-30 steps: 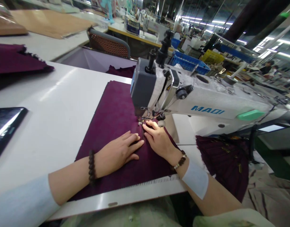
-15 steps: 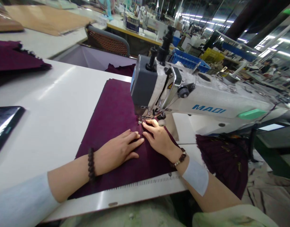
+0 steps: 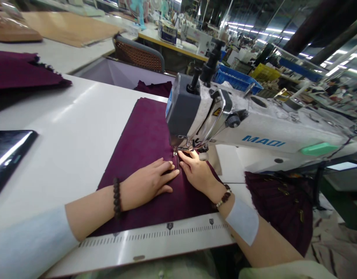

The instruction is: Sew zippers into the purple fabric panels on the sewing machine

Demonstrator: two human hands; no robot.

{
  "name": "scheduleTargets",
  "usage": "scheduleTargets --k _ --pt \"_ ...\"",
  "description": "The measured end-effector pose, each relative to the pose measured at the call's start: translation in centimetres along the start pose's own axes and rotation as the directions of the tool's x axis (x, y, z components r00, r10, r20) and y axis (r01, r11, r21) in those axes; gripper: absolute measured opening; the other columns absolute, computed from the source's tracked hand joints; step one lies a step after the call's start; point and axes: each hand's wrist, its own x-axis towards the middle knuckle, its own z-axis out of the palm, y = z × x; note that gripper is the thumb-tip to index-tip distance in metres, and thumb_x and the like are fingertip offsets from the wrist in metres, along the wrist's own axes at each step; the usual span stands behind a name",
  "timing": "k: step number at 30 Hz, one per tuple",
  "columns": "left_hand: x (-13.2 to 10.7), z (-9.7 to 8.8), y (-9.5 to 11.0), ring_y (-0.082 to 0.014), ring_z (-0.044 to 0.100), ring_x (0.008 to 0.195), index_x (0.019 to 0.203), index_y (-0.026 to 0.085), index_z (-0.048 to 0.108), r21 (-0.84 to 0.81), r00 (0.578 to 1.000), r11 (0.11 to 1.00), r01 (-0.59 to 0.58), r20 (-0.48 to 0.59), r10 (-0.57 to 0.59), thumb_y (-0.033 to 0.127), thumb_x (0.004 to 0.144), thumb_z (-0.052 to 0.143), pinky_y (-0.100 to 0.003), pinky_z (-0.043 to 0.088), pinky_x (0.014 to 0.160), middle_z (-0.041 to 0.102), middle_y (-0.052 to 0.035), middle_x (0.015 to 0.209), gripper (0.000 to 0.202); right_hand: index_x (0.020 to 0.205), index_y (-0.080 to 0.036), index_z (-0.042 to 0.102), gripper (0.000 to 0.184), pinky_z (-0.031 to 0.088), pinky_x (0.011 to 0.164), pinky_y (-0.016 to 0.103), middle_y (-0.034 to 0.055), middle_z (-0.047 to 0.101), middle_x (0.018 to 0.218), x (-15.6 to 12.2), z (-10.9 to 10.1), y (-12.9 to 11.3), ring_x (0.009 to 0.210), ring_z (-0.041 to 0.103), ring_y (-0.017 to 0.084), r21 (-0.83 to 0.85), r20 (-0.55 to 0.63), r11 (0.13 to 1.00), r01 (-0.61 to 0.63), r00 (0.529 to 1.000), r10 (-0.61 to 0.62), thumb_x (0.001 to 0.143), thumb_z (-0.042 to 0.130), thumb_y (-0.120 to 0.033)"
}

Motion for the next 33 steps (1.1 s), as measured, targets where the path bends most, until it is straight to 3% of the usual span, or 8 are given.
scheduleTargets --k 20,25,33 --pt "0.6 0.0 -0.9 -0.0257 0.050 0.109 0.123 0.013 0.050 -0.016 1.000 1.000 -0.003 0.016 0.004 0.037 0.089 0.050 -0.043 0.039 0.101 0.053 -0.0126 0.115 0.042 0.113 -0.021 0.061 0.029 0.029 0.104 0.048 0.0079 0.064 0.111 1.0 0.7 1.1 0.104 0.057 0.022 -0.028 -0.045 1.000 0.005 0.999 -0.006 0.090 0.043 -0.023" --pt "1.0 0.0 -1.8 -0.0262 0.051 0.105 0.122 0.011 0.053 -0.014 1.000 1.000 -0.014 0.002 0.014 0.035 0.090 0.048 -0.042 0.043 0.095 0.053 -0.0137 0.112 0.040 0.104 -0.021 0.065 0.028 0.035 0.100 0.043 0.0064 0.067 0.101 2.0 0.6 1.5 0.096 0.060 0.020 -0.012 0.009 1.000 0.028 1.000 -0.028 0.092 0.040 -0.023" --pt "1.9 -0.3 -3.3 -0.0255 0.050 0.104 0.125 0.010 0.051 -0.048 1.000 0.999 -0.020 0.020 0.021 0.033 0.093 0.043 -0.040 0.044 0.093 0.052 -0.0143 0.109 0.041 0.089 -0.016 0.069 0.032 0.047 0.078 0.029 0.0074 0.070 0.089 3.6 0.3 1.5 0.083 0.065 0.018 -0.176 0.147 0.984 -0.040 0.987 0.067 0.092 0.038 -0.021"
